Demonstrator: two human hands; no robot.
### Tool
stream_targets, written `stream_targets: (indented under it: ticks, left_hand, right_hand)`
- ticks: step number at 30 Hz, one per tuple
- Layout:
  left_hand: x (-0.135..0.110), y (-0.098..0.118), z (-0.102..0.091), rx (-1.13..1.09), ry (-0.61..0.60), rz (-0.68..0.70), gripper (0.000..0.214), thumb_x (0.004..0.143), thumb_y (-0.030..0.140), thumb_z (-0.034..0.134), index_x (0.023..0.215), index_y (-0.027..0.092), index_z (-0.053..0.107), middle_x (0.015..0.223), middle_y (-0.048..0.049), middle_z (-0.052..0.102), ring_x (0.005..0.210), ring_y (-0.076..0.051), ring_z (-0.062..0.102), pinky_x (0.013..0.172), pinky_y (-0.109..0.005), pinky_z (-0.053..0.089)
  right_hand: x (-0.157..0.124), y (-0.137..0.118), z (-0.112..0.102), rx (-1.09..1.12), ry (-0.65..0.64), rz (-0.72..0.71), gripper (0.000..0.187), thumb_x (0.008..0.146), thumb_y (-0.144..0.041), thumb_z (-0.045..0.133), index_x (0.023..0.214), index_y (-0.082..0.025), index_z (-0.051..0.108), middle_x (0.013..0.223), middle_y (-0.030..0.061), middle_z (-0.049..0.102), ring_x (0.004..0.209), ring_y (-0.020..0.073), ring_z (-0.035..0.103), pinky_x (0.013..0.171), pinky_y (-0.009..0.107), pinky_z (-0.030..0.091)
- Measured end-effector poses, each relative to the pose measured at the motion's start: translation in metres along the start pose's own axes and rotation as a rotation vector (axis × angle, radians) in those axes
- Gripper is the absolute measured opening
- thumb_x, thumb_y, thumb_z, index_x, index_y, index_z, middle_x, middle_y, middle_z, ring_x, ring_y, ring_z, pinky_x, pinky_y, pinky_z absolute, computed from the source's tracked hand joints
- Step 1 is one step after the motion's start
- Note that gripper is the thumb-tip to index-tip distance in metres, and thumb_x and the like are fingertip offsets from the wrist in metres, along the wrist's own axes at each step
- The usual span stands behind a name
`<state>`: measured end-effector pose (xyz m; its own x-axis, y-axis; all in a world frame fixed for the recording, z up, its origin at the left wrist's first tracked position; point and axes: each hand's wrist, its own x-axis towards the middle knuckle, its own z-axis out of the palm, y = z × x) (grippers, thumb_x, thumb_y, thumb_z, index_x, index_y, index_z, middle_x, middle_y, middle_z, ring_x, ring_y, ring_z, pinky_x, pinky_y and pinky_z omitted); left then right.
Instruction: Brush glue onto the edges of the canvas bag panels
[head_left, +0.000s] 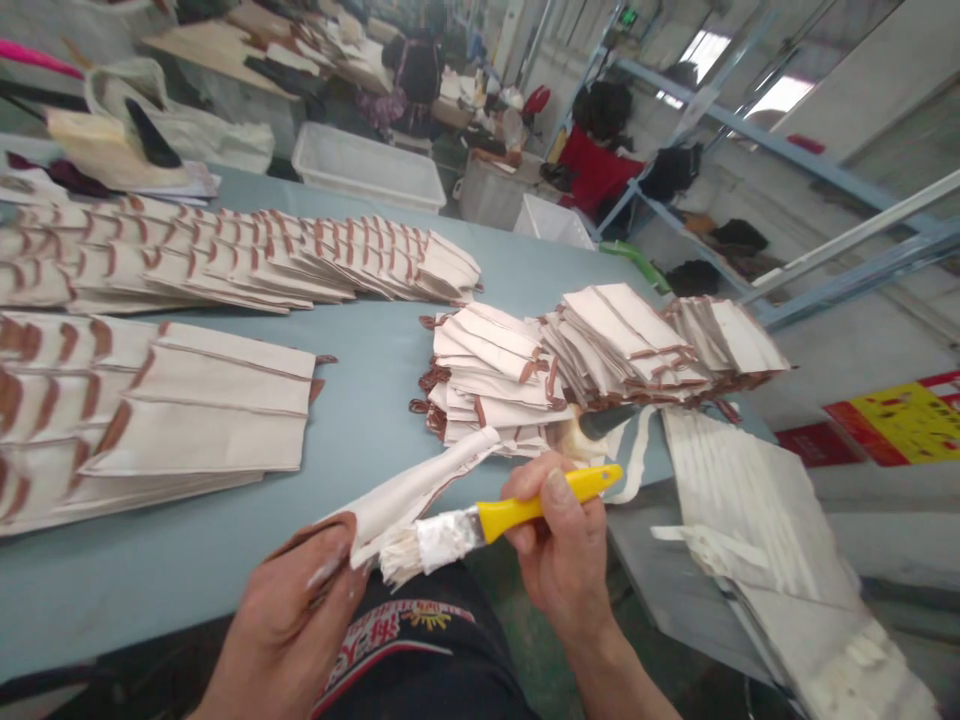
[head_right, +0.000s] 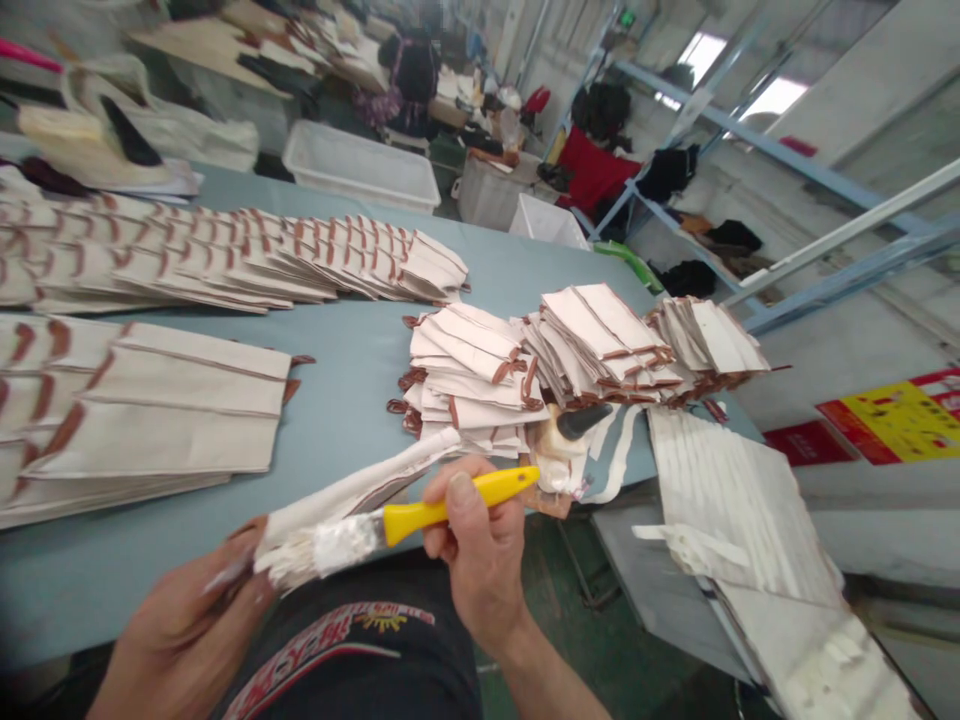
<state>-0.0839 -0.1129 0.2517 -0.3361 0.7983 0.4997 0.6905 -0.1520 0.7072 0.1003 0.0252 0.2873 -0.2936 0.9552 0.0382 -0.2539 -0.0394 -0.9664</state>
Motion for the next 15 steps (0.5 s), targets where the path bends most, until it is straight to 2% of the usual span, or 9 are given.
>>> stream_targets:
  ticks: [5,10,13,15]
  left_hand:
    - [-0.017,-0.016,0.006,0.258,0.074,0.179,0.022,0.123,0.032,0.052,0.108,0.024,0.066,0.080,0.0001,0.081,0.069,-0.017,0.086,0.073,-0.019,0.067]
    - [-0.015,-0.016,0.009,0.301,0.105,0.281,0.018,0.118,0.014,0.052,0.104,0.023,0.061,0.075,-0.0001,0.078,0.068,-0.017,0.082,0.077,-0.023,0.068]
    - [-0.018,-0.018,0.010,0.322,0.096,0.293,0.017,0.111,0.007,0.057,0.105,0.022,0.062,0.077,-0.0017,0.079,0.071,-0.019,0.083,0.078,-0.025,0.068]
    - [-0.021,-0.021,0.011,0.318,0.092,0.290,0.019,0.107,0.004,0.058,0.105,0.022,0.062,0.076,-0.0014,0.079,0.070,-0.019,0.083,0.078,-0.026,0.068]
  right_hand:
    - [-0.018,-0.002,0.014,-0.048,0.136,-0.131,0.052,0.100,-0.067,0.088,0.076,-0.022,0.076,0.048,-0.0074,0.057,0.033,0.0060,0.046,0.035,0.013,0.037]
    - [-0.026,0.001,0.024,-0.073,0.216,-0.152,0.057,0.095,-0.069,0.091,0.070,-0.022,0.071,0.043,-0.0076,0.057,0.026,0.0063,0.044,0.030,0.013,0.034]
    - [-0.027,0.006,0.024,-0.100,0.276,-0.168,0.058,0.094,-0.070,0.091,0.070,-0.022,0.071,0.041,-0.0077,0.056,0.026,0.0069,0.044,0.030,0.013,0.035]
    - [-0.031,0.008,0.025,-0.116,0.262,-0.168,0.058,0.095,-0.070,0.090,0.070,-0.022,0.069,0.039,-0.0077,0.055,0.026,0.0075,0.044,0.030,0.015,0.037]
